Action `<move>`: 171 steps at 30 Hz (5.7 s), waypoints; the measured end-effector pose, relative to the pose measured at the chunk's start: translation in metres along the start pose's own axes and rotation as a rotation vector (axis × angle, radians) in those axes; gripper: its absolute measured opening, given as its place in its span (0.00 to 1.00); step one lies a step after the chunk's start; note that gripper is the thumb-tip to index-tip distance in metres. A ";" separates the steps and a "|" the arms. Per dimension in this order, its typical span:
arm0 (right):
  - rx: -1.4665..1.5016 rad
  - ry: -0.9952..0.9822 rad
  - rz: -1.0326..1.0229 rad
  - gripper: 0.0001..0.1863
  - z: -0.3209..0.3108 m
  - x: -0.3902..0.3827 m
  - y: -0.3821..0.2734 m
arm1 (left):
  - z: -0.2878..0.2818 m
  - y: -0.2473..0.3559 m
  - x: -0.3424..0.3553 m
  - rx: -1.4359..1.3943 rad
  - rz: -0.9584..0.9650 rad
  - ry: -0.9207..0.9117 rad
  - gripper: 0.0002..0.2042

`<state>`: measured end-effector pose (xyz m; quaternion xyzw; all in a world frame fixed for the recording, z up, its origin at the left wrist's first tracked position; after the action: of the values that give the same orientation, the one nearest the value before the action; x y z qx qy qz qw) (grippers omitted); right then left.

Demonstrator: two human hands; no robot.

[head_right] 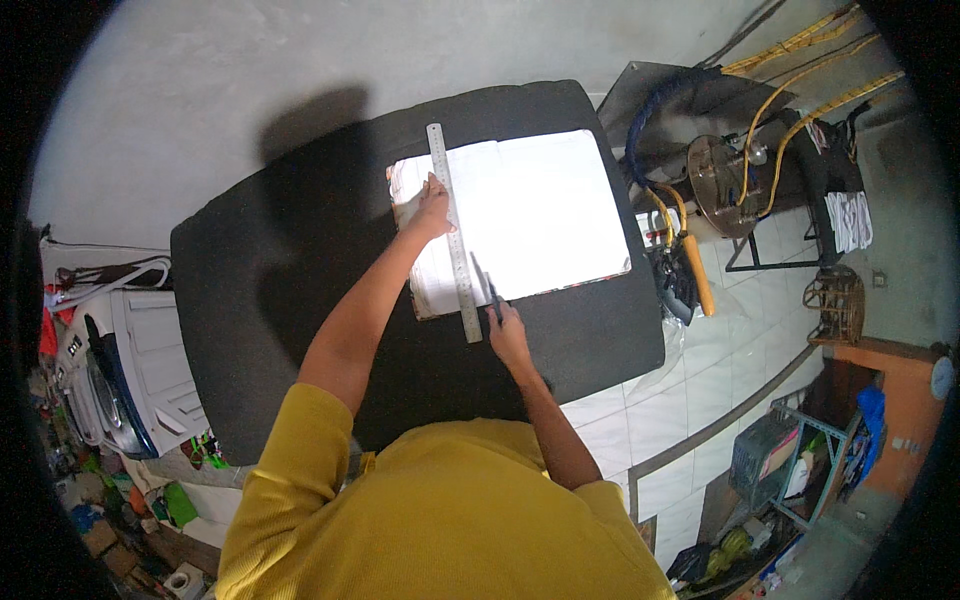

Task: The person retrieves a ruler and a pen, then proceeds to measure and mark a large piece of white fabric laid out on a table. They repeatedly align the ruler and draw straight lines across the fabric surface.

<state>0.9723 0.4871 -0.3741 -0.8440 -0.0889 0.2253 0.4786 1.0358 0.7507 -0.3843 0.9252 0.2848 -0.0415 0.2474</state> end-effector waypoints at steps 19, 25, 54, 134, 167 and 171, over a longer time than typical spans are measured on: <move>0.188 -0.169 0.105 0.13 -0.009 0.005 -0.015 | -0.021 0.011 -0.016 -0.176 0.018 0.141 0.51; 0.185 -0.198 0.108 0.14 -0.003 0.005 -0.003 | -0.018 0.014 -0.015 -0.167 0.022 0.148 0.51; 0.180 -0.160 0.167 0.09 -0.003 0.001 -0.004 | -0.012 0.012 -0.012 -0.134 -0.038 0.043 0.51; -0.164 -0.154 -0.170 0.10 -0.022 0.023 -0.052 | -0.013 0.021 -0.006 0.103 -0.142 -0.022 0.51; 0.143 -0.071 0.029 0.04 -0.035 0.012 0.002 | -0.001 0.040 -0.005 -0.130 -0.022 0.081 0.50; 0.113 -0.100 0.054 0.04 -0.032 0.014 0.009 | -0.001 0.039 -0.006 -0.131 -0.010 0.088 0.50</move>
<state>0.9984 0.4627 -0.3719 -0.8055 -0.0769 0.2847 0.5141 1.0520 0.7201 -0.3656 0.9065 0.3020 0.0167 0.2946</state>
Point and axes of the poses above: each hand's wrist, its own x-axis towards the middle knuckle, its own z-axis out of the palm, y = z × x, the point moved 10 cm from there along x, towards the middle knuckle, and after that the axes turned 11 degrees about y, right-handed, at the moved point
